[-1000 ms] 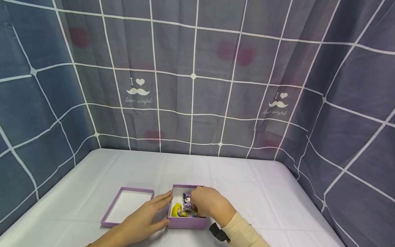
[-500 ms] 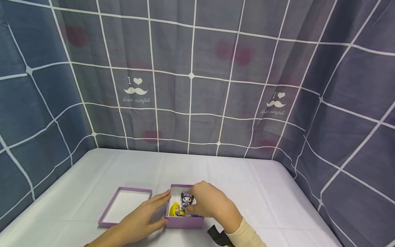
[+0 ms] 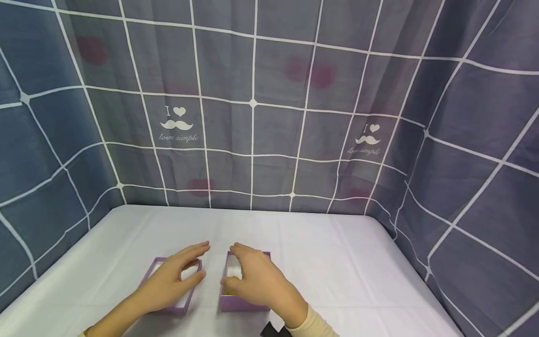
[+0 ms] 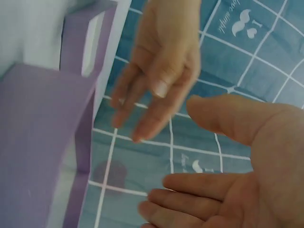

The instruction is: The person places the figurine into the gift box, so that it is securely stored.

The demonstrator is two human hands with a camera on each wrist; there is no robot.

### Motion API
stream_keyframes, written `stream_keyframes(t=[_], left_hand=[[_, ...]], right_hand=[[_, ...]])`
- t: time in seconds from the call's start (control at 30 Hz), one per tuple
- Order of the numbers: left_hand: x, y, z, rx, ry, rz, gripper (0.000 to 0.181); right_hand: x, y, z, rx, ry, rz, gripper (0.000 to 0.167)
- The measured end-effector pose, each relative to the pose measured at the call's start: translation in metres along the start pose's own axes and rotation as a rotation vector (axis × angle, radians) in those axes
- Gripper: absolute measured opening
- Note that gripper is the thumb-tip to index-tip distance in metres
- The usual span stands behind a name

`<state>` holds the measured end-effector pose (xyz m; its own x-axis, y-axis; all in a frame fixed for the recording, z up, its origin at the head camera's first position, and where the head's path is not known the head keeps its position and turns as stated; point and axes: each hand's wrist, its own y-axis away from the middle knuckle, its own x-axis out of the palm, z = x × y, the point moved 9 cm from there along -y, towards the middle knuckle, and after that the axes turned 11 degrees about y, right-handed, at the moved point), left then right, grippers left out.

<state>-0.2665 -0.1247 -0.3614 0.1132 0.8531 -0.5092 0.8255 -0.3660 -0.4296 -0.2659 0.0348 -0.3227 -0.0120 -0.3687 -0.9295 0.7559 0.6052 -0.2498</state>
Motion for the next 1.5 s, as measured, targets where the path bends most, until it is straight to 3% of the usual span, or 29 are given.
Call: stream_keyframes(t=[0.1, 0.2, 0.33, 0.5, 0.73, 0.87, 1.03, 1.17, 1.37, 1.5], left_hand=[[-0.027, -0.002, -0.003, 0.028, -0.054, -0.077, 0.055], [-0.053, -0.002, -0.001, 0.009, -0.103, -0.136, 0.053], [-0.079, 0.003, 0.012, -0.102, -0.167, -0.160, 0.056], [-0.092, 0.012, 0.039, -0.247, -0.218, -0.122, 0.065], [-0.098, 0.027, 0.078, -0.473, -0.307, -0.051, 0.071], [-0.098, 0.029, 0.089, -0.542, -0.339, -0.017, 0.078], [-0.094, 0.031, 0.094, -0.562, -0.351, -0.003, 0.077], [-0.090, 0.030, 0.093, -0.553, -0.353, 0.004, 0.071], [-0.081, 0.027, 0.089, -0.554, -0.278, -0.016, 0.045], [-0.075, 0.026, 0.085, -0.546, -0.236, -0.020, 0.042]], right_hand=[[0.002, -0.005, 0.009, -0.020, -0.017, -0.038, 0.064], [0.006, -0.010, 0.016, -0.023, -0.058, -0.052, 0.066], [0.015, -0.017, 0.025, -0.008, -0.114, -0.034, 0.071], [0.029, -0.022, 0.038, 0.008, -0.171, 0.026, 0.072], [0.052, -0.023, 0.055, 0.065, -0.294, 0.100, 0.079], [0.064, -0.021, 0.059, 0.136, -0.351, 0.133, 0.083], [0.078, -0.019, 0.061, 0.217, -0.427, 0.136, 0.088], [0.096, -0.018, 0.064, 0.235, -0.497, 0.146, 0.096], [0.125, -0.018, 0.060, 0.351, -0.638, 0.172, 0.105], [0.134, -0.019, 0.054, 0.408, -0.669, 0.162, 0.103]])
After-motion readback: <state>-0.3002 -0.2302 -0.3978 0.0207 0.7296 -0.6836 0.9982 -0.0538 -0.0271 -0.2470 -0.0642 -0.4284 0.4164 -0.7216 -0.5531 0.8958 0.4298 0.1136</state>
